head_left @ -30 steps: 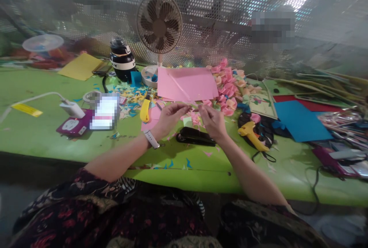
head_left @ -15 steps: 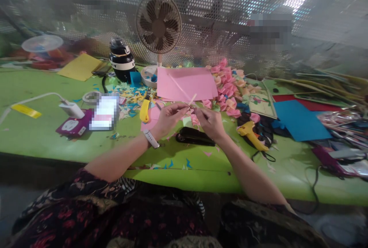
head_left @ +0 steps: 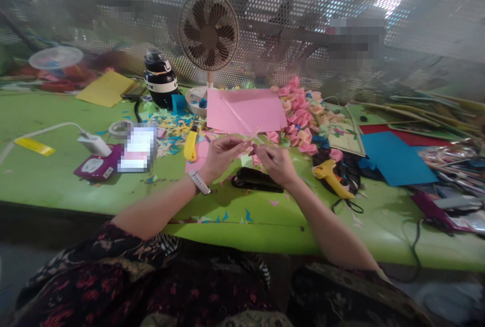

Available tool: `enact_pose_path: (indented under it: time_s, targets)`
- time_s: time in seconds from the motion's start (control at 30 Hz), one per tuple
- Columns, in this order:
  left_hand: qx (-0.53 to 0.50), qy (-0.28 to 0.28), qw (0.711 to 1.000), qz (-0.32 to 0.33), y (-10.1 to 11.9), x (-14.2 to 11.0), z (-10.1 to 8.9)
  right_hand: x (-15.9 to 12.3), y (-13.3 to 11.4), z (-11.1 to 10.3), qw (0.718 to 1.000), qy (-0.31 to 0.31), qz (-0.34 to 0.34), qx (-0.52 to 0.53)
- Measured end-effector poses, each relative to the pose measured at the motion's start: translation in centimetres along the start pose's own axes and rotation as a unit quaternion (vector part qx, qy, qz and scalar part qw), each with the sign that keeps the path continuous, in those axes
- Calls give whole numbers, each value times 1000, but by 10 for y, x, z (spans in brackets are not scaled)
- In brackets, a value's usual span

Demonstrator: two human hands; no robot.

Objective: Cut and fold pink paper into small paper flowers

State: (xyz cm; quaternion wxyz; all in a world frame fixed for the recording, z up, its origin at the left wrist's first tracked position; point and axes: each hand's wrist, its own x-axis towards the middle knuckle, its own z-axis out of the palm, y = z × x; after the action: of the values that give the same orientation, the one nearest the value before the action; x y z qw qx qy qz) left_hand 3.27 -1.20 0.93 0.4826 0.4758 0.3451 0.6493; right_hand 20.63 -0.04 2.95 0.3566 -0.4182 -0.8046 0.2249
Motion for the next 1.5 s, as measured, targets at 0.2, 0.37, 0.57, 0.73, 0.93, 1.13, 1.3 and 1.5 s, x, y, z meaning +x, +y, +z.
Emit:
enact_pose_path:
  time_s: [0.2, 0.37, 0.57, 0.73, 0.93, 1.13, 1.3, 1.5]
  targets:
    - [-4, -3, 1000, 3, 1, -1, 1, 1, 4, -1, 1000, -22, 10, 14]
    - [4, 8, 1000, -7, -2, -1, 0, 3, 4, -1, 999, -4, 20, 36]
    - [-2, -4, 1000, 9, -5, 0, -1, 2, 5, 1, 999, -11, 27, 33]
    - [-7, 3, 1000, -13, -5, 1, -1, 2, 7, -1, 999, -29, 19, 41]
    - [-27, -1, 999, -42, -8, 3, -2, 3, 5, -5, 994, -63, 48, 77]
    - [-40, -14, 998, -47, -7, 3, -3, 4, 3, -6, 990, -81, 64, 91]
    - [-36, -21, 998, -49, -6, 3, -3, 5, 1, -7, 991, -88, 61, 82]
    - [-41, -12, 998, -44, -6, 4, -3, 4, 5, -3, 994, -71, 40, 71]
